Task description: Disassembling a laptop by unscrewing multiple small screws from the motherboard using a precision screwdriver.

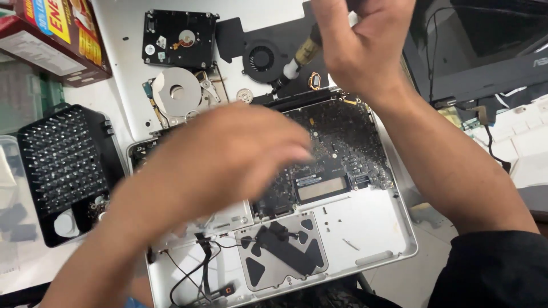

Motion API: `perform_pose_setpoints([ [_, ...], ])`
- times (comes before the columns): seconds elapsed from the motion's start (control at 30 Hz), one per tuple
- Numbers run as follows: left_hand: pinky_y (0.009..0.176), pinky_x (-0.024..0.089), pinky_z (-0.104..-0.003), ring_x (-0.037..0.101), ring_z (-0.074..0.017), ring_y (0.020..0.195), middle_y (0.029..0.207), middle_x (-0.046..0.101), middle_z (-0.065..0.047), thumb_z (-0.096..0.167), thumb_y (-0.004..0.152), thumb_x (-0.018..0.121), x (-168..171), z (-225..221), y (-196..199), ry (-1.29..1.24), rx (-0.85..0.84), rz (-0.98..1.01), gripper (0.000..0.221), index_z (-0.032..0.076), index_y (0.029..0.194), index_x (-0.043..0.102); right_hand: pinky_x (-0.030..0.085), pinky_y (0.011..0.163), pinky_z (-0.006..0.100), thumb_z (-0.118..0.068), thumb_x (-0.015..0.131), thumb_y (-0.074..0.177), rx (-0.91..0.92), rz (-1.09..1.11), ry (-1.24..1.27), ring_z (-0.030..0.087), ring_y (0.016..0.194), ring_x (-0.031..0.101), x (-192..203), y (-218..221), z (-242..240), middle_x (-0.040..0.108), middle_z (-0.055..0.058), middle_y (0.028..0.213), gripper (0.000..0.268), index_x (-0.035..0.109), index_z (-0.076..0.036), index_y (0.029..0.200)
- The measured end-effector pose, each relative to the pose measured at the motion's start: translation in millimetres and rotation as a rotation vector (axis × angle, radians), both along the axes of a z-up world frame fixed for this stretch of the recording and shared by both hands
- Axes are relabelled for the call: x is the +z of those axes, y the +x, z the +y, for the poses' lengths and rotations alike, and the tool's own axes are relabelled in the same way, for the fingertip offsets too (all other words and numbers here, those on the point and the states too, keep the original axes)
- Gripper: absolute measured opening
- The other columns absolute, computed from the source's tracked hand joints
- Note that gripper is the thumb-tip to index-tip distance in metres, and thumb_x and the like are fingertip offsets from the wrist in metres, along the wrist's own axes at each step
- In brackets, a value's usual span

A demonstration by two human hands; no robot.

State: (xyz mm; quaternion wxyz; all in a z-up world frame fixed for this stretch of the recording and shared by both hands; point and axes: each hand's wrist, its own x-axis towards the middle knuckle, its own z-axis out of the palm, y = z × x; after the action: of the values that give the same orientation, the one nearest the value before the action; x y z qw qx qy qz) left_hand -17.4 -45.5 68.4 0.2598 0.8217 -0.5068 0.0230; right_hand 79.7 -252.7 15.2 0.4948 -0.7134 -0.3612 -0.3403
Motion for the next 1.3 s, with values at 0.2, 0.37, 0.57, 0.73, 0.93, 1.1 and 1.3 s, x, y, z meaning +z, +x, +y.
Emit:
perform_pose_setpoints([
  [0.2, 0.047, 0.042, -0.024, 0.055, -0.0096, 0.056, 0.095, 0.081, -0.009, 0.005, 0.099, 0.056, 4, 40, 27, -0.191, 0.244, 0.279, 0.022, 0.001, 0.116, 0.069, 0.039, 0.074, 0.043, -0.011, 0.052, 0.118, -0.224, -0.113, -0.004, 0.026, 0.075, 0.050, 14, -11, 2, 0.054, 0.012, 0.081, 0.030, 0.055, 0.002, 0.091],
  [0.37, 0.034, 0.031, -0.021, 0.036, -0.0066, 0.033, 0.055, 0.068, 0.001, 0.014, 0.099, 0.062, 0, 43, 21, -0.165, 0.412, 0.407, 0.018, 0.009, 0.112, 0.074, 0.039, 0.059, 0.035, -0.019, 0.048, 0.120, -0.160, -0.069, 0.162, 0.021, 0.060, 0.052, 7, -3, -3, 0.052, 0.009, 0.071, 0.035, 0.048, -0.002, 0.090],
  [0.57, 0.057, 0.054, -0.029, 0.069, -0.0154, 0.062, 0.082, 0.077, -0.006, 0.012, 0.100, 0.057, -14, 50, 13, -0.272, 0.381, 0.232, 0.015, 0.003, 0.104, 0.069, 0.049, 0.043, 0.029, -0.032, 0.051, 0.120, 0.007, -0.045, 0.302, 0.021, 0.053, 0.058, 9, -3, -6, 0.047, 0.007, 0.066, 0.036, 0.045, -0.008, 0.094],
  [0.73, 0.054, 0.059, -0.028, 0.068, -0.0118, 0.056, 0.081, 0.077, -0.003, 0.011, 0.101, 0.058, -23, 47, 10, -0.244, 0.394, 0.111, 0.015, 0.005, 0.108, 0.069, 0.041, 0.056, 0.032, -0.036, 0.046, 0.119, -0.081, 0.072, 0.331, 0.027, 0.053, 0.055, 14, -16, 12, 0.046, 0.013, 0.062, 0.040, 0.038, -0.005, 0.094],
  [0.93, 0.049, 0.055, -0.032, 0.071, -0.0148, 0.063, 0.076, 0.075, 0.001, 0.010, 0.099, 0.059, -24, 47, 5, -0.263, 0.436, 0.029, 0.009, 0.008, 0.102, 0.067, 0.045, 0.057, 0.034, -0.036, 0.046, 0.119, -0.059, 0.118, 0.363, 0.026, 0.053, 0.051, 16, -21, 15, 0.040, 0.011, 0.063, 0.040, 0.036, -0.006, 0.095],
  [1.1, 0.045, 0.052, -0.035, 0.066, -0.0179, 0.055, 0.070, 0.071, -0.001, 0.011, 0.101, 0.058, -26, 47, 7, -0.248, 0.452, 0.031, 0.009, 0.007, 0.099, 0.066, 0.047, 0.057, 0.035, -0.035, 0.045, 0.121, -0.037, 0.100, 0.312, 0.026, 0.055, 0.052, 11, -17, 13, 0.040, 0.011, 0.065, 0.037, 0.037, -0.006, 0.099],
  [1.3, 0.044, 0.051, -0.035, 0.062, -0.0194, 0.054, 0.068, 0.067, -0.004, 0.005, 0.100, 0.061, -30, 49, 9, -0.259, 0.465, -0.014, 0.005, 0.003, 0.100, 0.065, 0.046, 0.058, 0.036, -0.034, 0.043, 0.122, -0.038, 0.052, 0.252, 0.029, 0.057, 0.055, 10, -17, 11, 0.042, 0.014, 0.067, 0.037, 0.036, -0.005, 0.101],
])
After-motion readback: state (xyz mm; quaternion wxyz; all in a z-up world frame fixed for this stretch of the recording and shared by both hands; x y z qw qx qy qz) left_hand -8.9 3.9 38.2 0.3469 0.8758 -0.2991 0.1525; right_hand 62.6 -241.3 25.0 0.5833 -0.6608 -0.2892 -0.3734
